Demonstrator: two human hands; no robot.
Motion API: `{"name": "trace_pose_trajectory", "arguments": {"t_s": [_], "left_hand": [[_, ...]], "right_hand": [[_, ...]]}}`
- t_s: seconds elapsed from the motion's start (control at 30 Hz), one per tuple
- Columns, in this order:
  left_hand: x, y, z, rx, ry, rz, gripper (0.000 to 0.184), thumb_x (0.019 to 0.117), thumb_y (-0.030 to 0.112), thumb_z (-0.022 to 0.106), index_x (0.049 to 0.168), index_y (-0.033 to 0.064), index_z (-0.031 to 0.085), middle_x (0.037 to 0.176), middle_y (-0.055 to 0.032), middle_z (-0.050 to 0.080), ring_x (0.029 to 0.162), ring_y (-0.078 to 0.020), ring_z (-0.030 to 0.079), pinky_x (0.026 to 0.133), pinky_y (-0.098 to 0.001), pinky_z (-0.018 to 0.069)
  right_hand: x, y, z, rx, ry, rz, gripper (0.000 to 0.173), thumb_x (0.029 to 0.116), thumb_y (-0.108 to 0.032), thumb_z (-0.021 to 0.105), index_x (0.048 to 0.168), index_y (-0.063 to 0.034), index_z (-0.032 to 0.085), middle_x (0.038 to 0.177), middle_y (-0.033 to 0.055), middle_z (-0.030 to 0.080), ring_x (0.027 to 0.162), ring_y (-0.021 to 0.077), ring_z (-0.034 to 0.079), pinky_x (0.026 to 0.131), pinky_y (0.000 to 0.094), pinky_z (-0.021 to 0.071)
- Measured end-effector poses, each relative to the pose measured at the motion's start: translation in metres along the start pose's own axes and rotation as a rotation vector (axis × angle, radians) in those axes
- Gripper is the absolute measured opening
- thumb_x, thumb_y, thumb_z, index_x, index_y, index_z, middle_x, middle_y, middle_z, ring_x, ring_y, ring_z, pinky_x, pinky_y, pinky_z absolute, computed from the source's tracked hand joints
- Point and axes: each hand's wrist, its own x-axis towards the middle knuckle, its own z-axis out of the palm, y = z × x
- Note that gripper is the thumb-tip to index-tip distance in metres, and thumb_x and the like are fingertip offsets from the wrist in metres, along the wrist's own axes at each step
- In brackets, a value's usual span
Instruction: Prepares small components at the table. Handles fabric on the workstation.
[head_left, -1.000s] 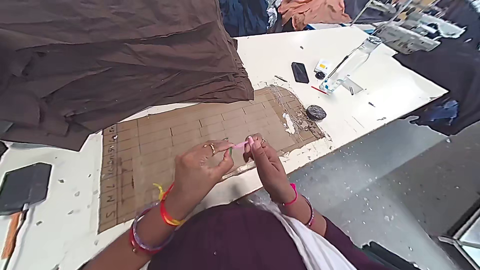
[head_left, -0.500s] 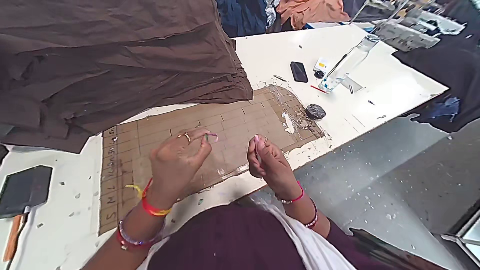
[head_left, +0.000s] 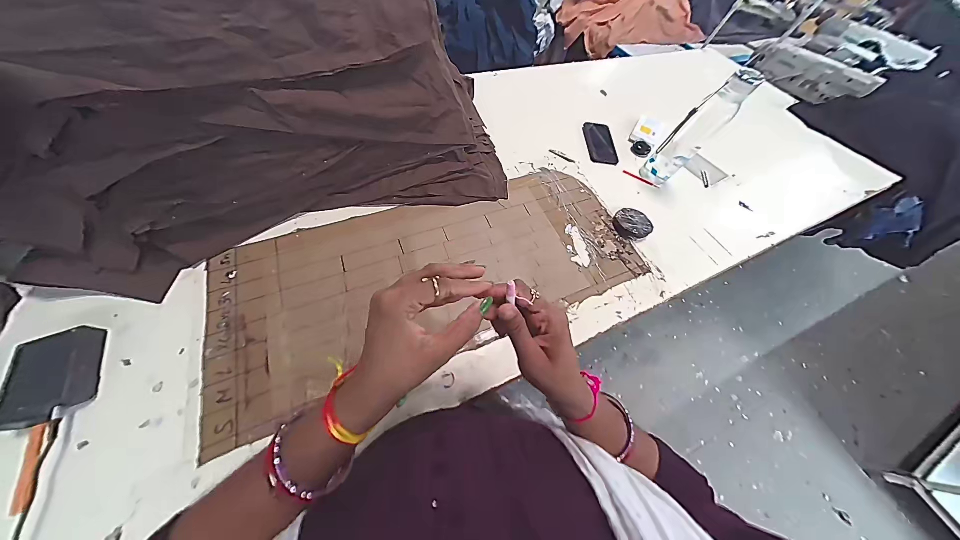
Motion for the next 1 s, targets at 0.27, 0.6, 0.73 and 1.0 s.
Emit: {"name": "trace_pose_trajectory", "arguments": {"t_s": [0.27, 0.6, 0.73, 1.0], "left_hand": [[0.001, 0.002, 0.011, 0.012, 0.031, 0.04, 0.015, 0.0911, 0.011, 0.071, 0.099, 0.0012, 0.079, 0.107, -0.0076, 0.077, 0.107, -0.0066, 0.072, 0.093, -0.0217, 0.059], [0.0, 0.007, 0.014, 0.109, 0.062, 0.029, 0.019, 0.0864, 0.01, 0.067, 0.094, -0.0005, 0.08, 0.104, -0.0129, 0.079, 0.11, -0.0141, 0.073, 0.1, -0.0275, 0.0559], [-0.001, 0.007, 0.015, 0.169, 0.081, 0.029, 0.019, 0.0851, 0.012, 0.066, 0.092, 0.0023, 0.082, 0.102, -0.0102, 0.079, 0.11, -0.0167, 0.074, 0.109, -0.0387, 0.0515], [0.0, -0.003, 0.016, 0.181, 0.156, 0.071, 0.014, 0.0849, 0.011, 0.069, 0.087, 0.0046, 0.081, 0.095, -0.0073, 0.08, 0.105, -0.0142, 0.075, 0.109, -0.0414, 0.0508]], "right_hand": [[0.0, 0.003, 0.005, 0.064, -0.017, -0.009, 0.022, 0.1067, -0.015, 0.051, 0.102, 0.0023, 0.063, 0.088, -0.011, 0.064, 0.075, -0.0122, 0.054, 0.068, 0.0104, 0.0474], [-0.003, 0.012, 0.015, -0.056, 0.098, -0.072, 0.021, 0.1012, -0.01, 0.058, 0.101, 0.0097, 0.065, 0.093, -0.0007, 0.066, 0.082, -0.0101, 0.058, 0.074, 0.0099, 0.0505], [-0.003, 0.013, 0.016, -0.064, 0.098, -0.083, 0.022, 0.1003, -0.009, 0.059, 0.101, 0.0117, 0.065, 0.095, 0.003, 0.067, 0.085, -0.0083, 0.06, 0.076, 0.0109, 0.0513], [-0.001, 0.007, 0.016, 0.338, -0.025, 0.161, 0.019, 0.108, -0.017, 0.048, 0.096, -0.0098, 0.061, 0.078, -0.0155, 0.059, 0.065, -0.0091, 0.051, 0.06, 0.0127, 0.0438]]}}
